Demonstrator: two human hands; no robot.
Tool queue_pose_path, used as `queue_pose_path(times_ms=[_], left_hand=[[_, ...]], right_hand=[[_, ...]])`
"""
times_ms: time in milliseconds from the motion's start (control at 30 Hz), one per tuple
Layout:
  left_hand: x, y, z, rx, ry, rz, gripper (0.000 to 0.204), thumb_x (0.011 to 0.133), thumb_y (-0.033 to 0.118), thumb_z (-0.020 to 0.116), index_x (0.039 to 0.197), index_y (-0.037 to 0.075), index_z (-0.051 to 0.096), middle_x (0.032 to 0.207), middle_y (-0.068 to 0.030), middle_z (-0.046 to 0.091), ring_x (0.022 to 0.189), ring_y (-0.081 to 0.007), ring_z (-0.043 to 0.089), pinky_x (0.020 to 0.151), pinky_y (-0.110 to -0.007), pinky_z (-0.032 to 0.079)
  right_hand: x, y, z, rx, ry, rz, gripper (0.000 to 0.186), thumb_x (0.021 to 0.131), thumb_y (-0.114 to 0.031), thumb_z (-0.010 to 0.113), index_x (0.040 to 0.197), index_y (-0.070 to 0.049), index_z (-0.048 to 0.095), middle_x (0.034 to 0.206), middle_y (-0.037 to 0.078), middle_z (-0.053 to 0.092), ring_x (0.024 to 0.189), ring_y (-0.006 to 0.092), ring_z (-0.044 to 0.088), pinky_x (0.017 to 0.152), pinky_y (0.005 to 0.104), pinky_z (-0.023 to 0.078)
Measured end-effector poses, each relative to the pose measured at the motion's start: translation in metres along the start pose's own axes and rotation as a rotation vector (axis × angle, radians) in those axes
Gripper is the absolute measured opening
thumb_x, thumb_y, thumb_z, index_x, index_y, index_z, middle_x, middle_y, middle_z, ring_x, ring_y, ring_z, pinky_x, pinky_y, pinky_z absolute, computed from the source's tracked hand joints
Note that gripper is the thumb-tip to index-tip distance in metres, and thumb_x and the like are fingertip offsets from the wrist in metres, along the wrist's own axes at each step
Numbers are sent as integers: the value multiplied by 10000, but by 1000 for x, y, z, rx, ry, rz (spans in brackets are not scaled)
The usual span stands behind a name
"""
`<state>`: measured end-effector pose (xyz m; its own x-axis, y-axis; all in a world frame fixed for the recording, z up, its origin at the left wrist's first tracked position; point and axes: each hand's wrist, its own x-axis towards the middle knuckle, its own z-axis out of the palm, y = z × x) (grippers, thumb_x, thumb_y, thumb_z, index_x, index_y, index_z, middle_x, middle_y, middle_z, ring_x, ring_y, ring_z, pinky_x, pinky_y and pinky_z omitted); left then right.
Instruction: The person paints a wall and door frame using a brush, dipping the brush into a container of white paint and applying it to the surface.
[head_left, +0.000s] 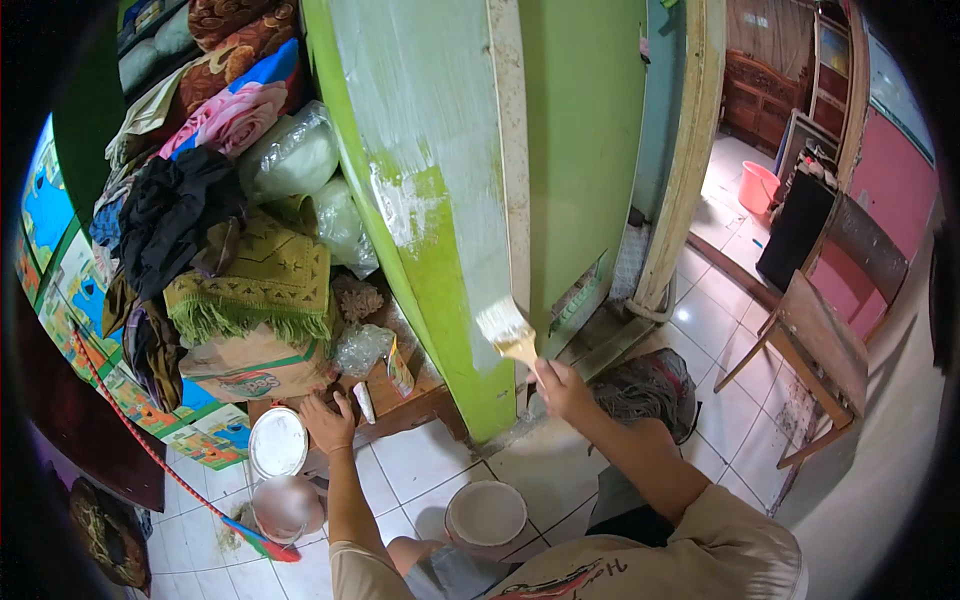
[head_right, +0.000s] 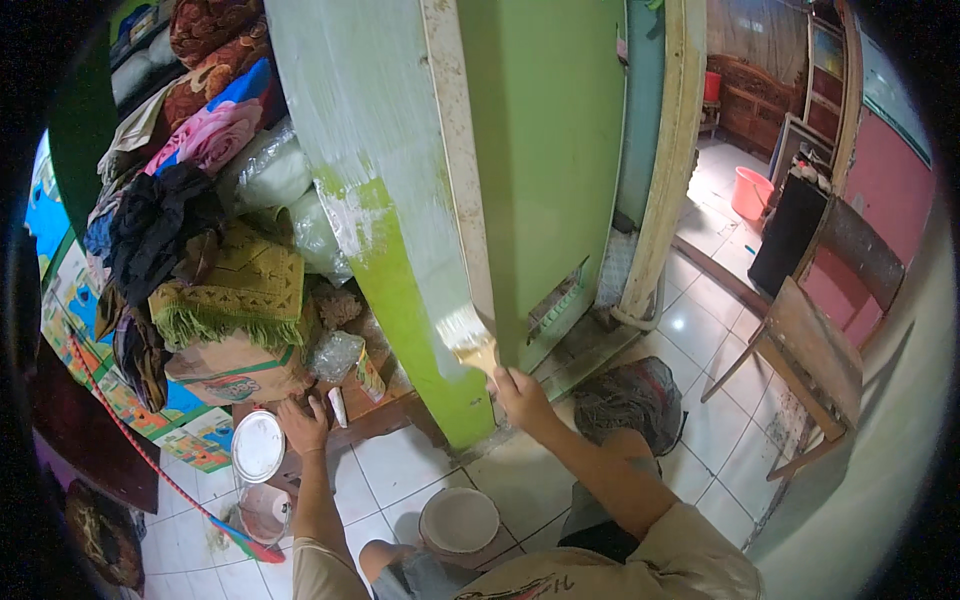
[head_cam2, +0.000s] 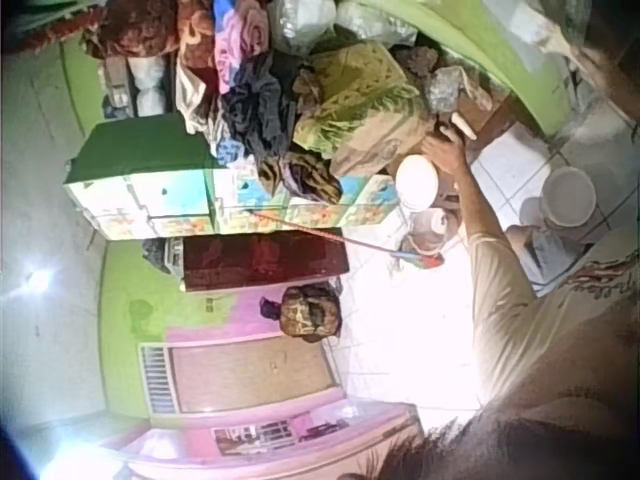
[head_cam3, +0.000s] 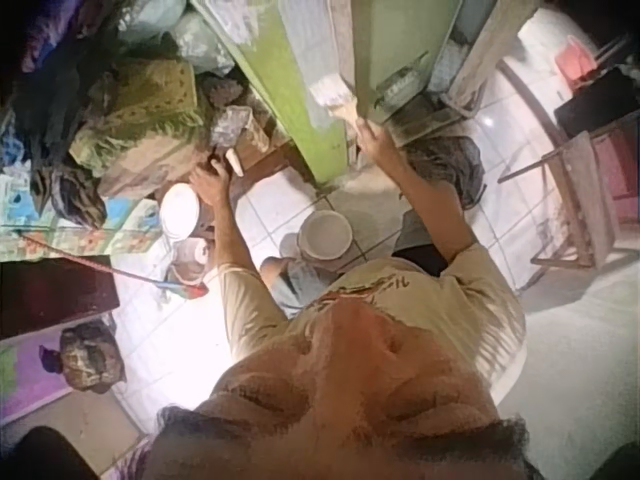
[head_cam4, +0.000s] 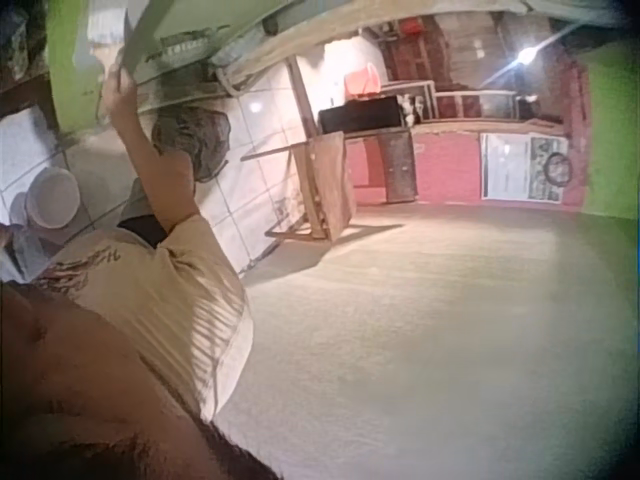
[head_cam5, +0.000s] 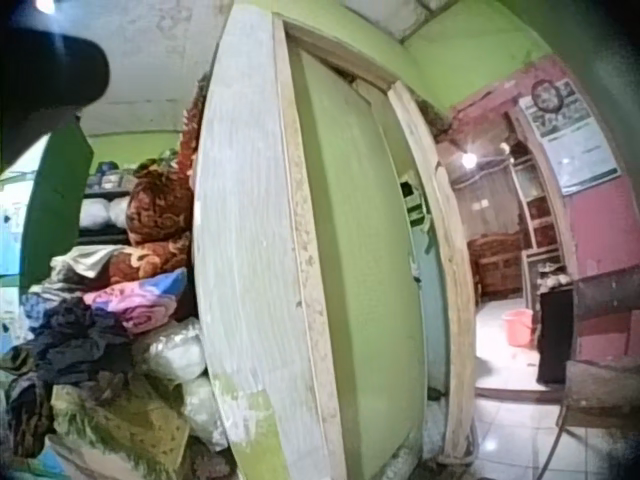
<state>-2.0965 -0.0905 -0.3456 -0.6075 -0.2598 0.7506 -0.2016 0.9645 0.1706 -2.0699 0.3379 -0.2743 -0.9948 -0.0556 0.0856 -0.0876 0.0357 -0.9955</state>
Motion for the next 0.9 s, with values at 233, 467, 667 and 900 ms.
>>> queue_pose_path(times_ms=[233, 467, 667, 900], left_hand=[[-1, -1, 1, 6, 5, -3, 430, 840, 329, 545, 1022, -61, 526, 961, -223, 549, 939, -377, 491, 880, -467, 372], [-1, 1, 0, -9, 28, -2, 405, 835, 324, 555, 978, -53, 519, 929, -226, 535, 925, -383, 487, 861, -471, 376], [-2, 2, 1, 3, 10, -14, 408, 834, 321, 556, 992, -54, 520, 940, -228, 533, 923, -385, 488, 850, -469, 379], [-3, -4, 3, 27, 7, 8, 476, 836, 327, 553, 1093, -72, 518, 973, -228, 544, 954, -383, 494, 866, -477, 374]], right_hand=[[9, -111, -4, 189, -9, -136, 345, 999, -372, 442, 917, -52, 541, 535, -67, 315, 420, 40, 277, 387, 223, 259], [58, -199, 4, 307, -74, -228, 345, 988, -388, 472, 811, -92, 495, 559, -62, 330, 434, 36, 267, 384, 224, 240], [39, -141, 10, 399, -132, 34, 353, 979, -419, 482, 790, -121, 465, 548, -61, 313, 426, 42, 260, 384, 200, 239], [16, -152, 0, 431, -113, 26, 330, 978, -408, 487, 822, -117, 471, 550, -47, 309, 410, 62, 295, 348, 229, 219]])
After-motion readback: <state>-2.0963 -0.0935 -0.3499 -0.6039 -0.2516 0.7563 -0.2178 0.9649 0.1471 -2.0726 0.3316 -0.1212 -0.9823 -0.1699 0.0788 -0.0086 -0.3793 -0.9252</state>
